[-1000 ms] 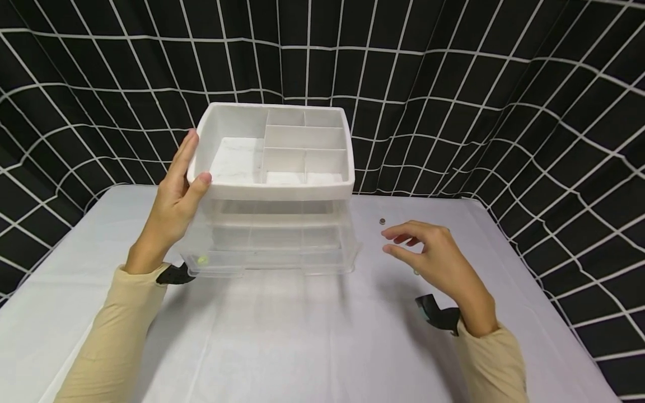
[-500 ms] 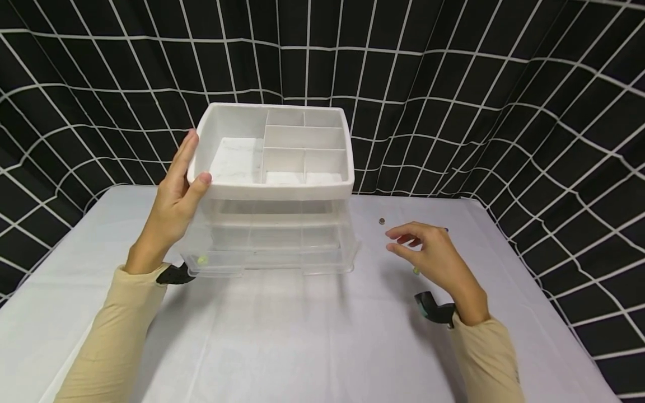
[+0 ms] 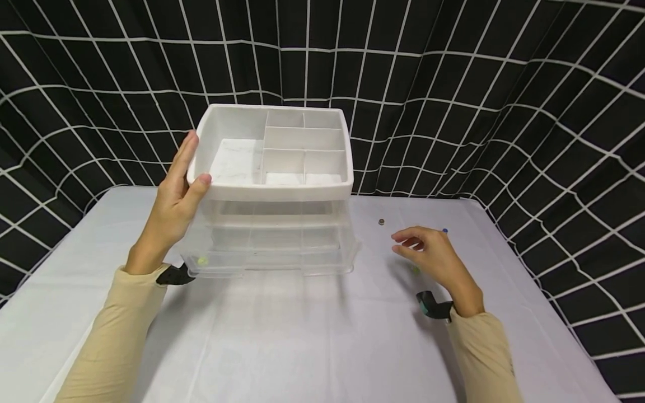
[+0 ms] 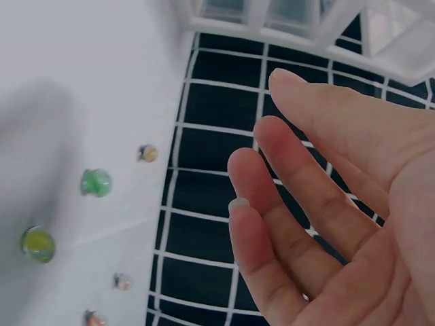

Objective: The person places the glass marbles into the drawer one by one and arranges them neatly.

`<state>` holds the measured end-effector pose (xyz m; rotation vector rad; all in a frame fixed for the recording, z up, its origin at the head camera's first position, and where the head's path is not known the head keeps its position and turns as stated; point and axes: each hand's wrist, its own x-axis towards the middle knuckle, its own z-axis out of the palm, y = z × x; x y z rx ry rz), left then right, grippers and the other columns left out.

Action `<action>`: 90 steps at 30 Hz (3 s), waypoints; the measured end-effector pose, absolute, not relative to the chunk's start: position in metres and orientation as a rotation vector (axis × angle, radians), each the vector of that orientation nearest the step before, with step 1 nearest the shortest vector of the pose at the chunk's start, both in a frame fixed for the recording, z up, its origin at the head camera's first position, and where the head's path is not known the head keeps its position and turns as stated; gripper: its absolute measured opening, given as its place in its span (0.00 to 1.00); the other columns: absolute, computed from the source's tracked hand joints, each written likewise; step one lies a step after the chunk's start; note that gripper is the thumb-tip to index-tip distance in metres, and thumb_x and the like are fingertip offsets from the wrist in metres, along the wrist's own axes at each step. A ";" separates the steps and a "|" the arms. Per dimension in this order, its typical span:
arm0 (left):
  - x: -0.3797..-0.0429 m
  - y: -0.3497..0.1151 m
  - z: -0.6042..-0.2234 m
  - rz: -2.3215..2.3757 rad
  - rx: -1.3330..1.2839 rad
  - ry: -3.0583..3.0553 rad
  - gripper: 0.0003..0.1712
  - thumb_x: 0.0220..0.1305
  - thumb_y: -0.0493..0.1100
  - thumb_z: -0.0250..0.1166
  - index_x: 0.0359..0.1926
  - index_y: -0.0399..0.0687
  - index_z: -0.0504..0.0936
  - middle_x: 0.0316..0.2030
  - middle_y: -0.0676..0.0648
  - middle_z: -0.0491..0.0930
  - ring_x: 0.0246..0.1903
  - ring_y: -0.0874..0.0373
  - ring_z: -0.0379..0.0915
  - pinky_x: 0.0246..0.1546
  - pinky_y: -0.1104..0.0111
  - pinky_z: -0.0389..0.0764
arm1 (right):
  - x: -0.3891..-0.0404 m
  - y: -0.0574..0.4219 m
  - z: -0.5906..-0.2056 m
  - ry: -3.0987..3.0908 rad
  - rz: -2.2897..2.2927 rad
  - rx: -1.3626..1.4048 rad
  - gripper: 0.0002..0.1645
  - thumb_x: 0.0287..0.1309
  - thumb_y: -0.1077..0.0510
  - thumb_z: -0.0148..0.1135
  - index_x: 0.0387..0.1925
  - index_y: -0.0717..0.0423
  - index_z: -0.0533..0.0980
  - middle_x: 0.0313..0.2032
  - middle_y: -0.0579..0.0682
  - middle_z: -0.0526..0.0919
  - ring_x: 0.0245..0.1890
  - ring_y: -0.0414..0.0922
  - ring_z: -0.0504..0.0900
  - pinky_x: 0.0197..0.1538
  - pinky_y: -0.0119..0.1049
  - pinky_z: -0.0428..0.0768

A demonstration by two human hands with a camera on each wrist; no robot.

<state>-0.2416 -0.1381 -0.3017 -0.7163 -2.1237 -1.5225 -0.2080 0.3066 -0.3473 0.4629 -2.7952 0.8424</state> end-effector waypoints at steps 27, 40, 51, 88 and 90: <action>-0.241 -0.138 -0.301 -1.510 -0.723 -2.115 0.36 0.75 0.37 0.51 0.79 0.48 0.48 0.79 0.58 0.43 0.78 0.64 0.40 0.71 0.80 0.56 | -0.222 0.318 -0.383 -2.977 0.791 0.299 0.16 0.58 0.62 0.68 0.48 0.64 0.82 0.50 0.65 0.83 0.45 0.60 0.84 0.45 0.54 0.83; -0.242 -0.137 -0.302 -1.522 -0.719 -2.113 0.36 0.75 0.38 0.51 0.79 0.51 0.49 0.79 0.60 0.43 0.77 0.65 0.42 0.67 0.80 0.61 | -0.224 0.319 -0.393 -3.032 0.755 0.215 0.21 0.59 0.61 0.67 0.53 0.66 0.79 0.48 0.66 0.82 0.44 0.60 0.83 0.41 0.46 0.83; -0.242 -0.137 -0.302 -1.503 -0.703 -2.124 0.36 0.75 0.40 0.51 0.79 0.52 0.49 0.79 0.60 0.44 0.77 0.65 0.43 0.62 0.82 0.65 | -0.226 0.318 -0.396 -3.047 0.730 0.256 0.18 0.59 0.62 0.66 0.50 0.68 0.80 0.44 0.64 0.84 0.41 0.56 0.83 0.44 0.48 0.82; -0.241 -0.138 -0.301 -1.507 -0.706 -2.130 0.36 0.75 0.38 0.51 0.79 0.51 0.48 0.79 0.60 0.43 0.77 0.65 0.42 0.71 0.76 0.58 | -0.226 0.311 -0.389 -3.045 0.671 0.379 0.12 0.61 0.65 0.64 0.45 0.65 0.82 0.39 0.60 0.86 0.40 0.54 0.83 0.46 0.51 0.80; -0.241 -0.138 -0.301 -1.510 -0.709 -2.126 0.36 0.75 0.38 0.51 0.79 0.51 0.48 0.79 0.59 0.43 0.77 0.65 0.41 0.71 0.76 0.58 | -0.226 0.311 -0.387 -3.044 0.680 0.387 0.12 0.61 0.65 0.64 0.46 0.66 0.82 0.40 0.60 0.86 0.41 0.55 0.83 0.46 0.50 0.81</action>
